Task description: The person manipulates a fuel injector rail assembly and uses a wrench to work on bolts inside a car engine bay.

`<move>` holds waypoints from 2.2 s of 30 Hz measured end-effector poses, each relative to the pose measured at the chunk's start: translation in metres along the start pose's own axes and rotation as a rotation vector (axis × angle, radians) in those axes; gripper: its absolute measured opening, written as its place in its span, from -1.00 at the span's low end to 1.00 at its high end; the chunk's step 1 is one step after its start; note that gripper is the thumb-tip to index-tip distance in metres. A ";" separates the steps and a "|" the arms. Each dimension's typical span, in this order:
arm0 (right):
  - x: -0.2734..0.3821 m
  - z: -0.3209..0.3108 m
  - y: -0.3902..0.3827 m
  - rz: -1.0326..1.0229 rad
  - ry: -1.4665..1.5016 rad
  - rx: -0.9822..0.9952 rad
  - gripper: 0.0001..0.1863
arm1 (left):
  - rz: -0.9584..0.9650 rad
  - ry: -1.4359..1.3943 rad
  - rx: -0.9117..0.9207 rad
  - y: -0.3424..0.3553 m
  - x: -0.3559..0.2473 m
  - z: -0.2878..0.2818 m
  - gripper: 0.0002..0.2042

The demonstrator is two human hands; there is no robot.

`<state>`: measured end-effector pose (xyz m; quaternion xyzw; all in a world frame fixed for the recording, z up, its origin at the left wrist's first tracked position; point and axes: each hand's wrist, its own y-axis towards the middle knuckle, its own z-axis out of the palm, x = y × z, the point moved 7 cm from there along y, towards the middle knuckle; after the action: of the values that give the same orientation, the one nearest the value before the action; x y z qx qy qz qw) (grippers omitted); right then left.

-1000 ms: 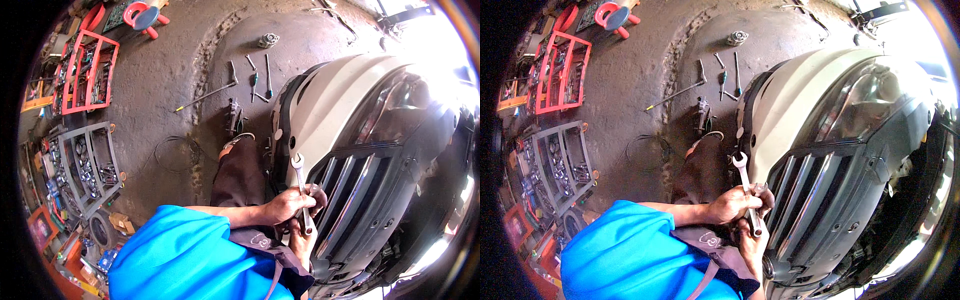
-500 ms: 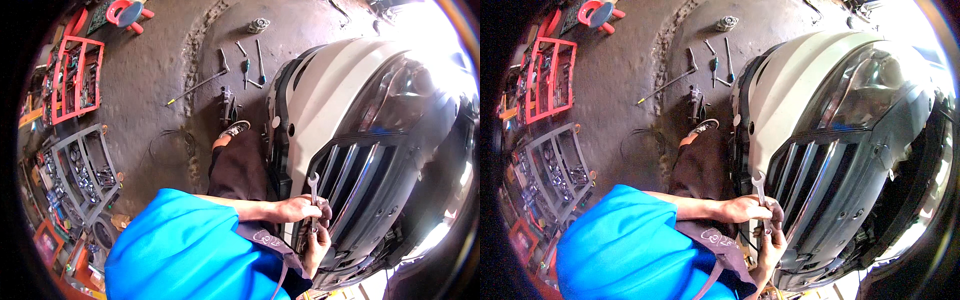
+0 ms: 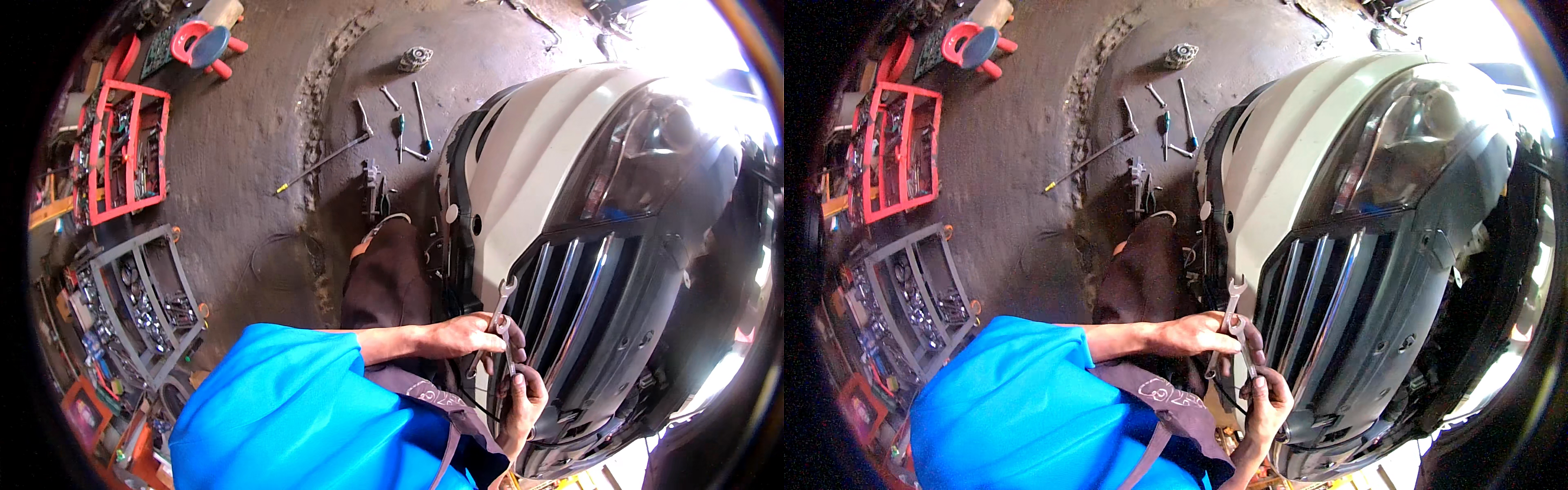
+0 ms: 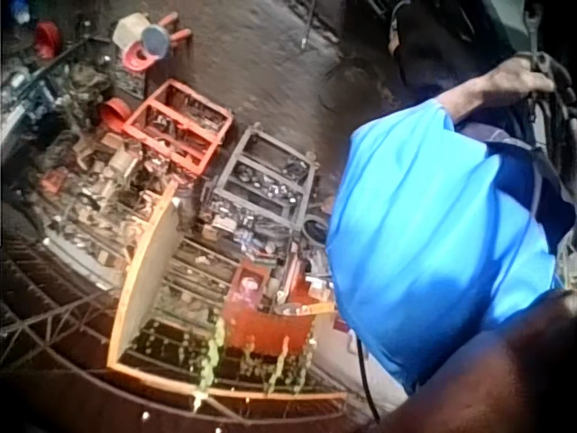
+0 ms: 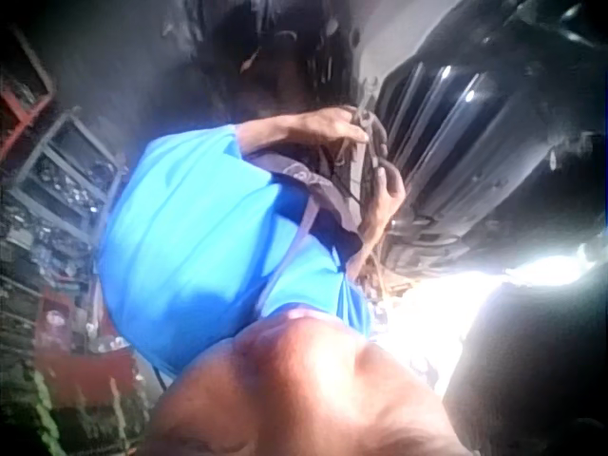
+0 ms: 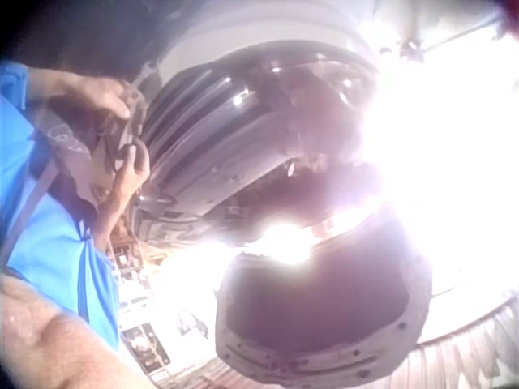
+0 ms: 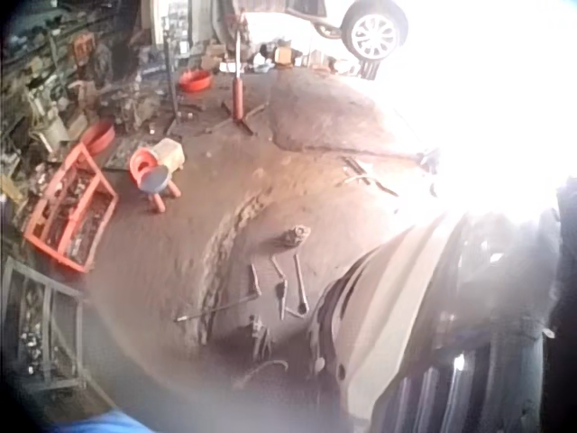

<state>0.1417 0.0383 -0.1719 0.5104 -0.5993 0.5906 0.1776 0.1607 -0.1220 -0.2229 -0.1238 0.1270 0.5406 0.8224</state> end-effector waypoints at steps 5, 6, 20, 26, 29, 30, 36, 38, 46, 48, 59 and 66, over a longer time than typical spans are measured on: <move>-0.011 -0.011 -0.011 0.020 -0.086 0.066 -0.74 | -0.128 0.279 0.049 0.013 0.001 0.020 -0.66; -0.019 -0.014 -0.009 0.002 -0.077 0.069 -0.72 | -0.056 0.326 0.079 0.021 0.007 0.022 -0.64; 0.095 -0.179 -0.033 -0.376 0.142 -0.336 -0.80 | 0.071 0.733 0.200 0.143 -0.007 0.142 -0.65; 0.177 -0.324 -0.011 -0.669 0.009 -0.614 -0.76 | 0.099 0.536 0.104 0.239 -0.034 0.193 -0.55; 0.165 -0.381 0.063 -0.504 0.000 -0.517 -0.79 | 0.197 0.449 0.101 0.312 -0.048 0.238 -0.55; 0.153 -0.394 0.098 -0.444 -0.056 -0.504 -0.81 | 0.262 0.522 0.031 0.339 -0.051 0.248 -0.55; 0.082 -0.393 0.272 0.049 -0.168 -0.210 -0.74 | 0.218 0.873 -0.029 0.511 -0.060 0.241 -0.60; 0.057 -0.372 0.299 0.106 -0.425 -0.211 -0.75 | 0.217 0.980 -0.144 0.525 -0.053 0.216 -0.59; -0.197 -0.344 0.523 0.242 -1.018 -0.050 -0.78 | 0.306 1.351 -0.091 0.555 -0.025 0.223 -0.58; -0.176 -0.300 0.533 0.379 -0.469 -0.278 -0.72 | 0.336 1.427 -0.170 0.546 -0.050 0.212 -0.56; -0.086 -0.324 0.471 0.115 -0.680 -0.403 -0.77 | 0.393 1.548 -0.327 0.540 -0.054 0.208 -0.58; -0.052 -0.365 0.433 0.188 -0.706 -0.368 -0.80 | 0.294 1.454 -0.113 0.548 -0.055 0.203 -0.59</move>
<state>-0.3348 0.2892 -0.3555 0.5843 -0.7633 0.2757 -0.0052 -0.3497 0.1105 -0.0503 -0.4742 0.6265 0.4324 0.4422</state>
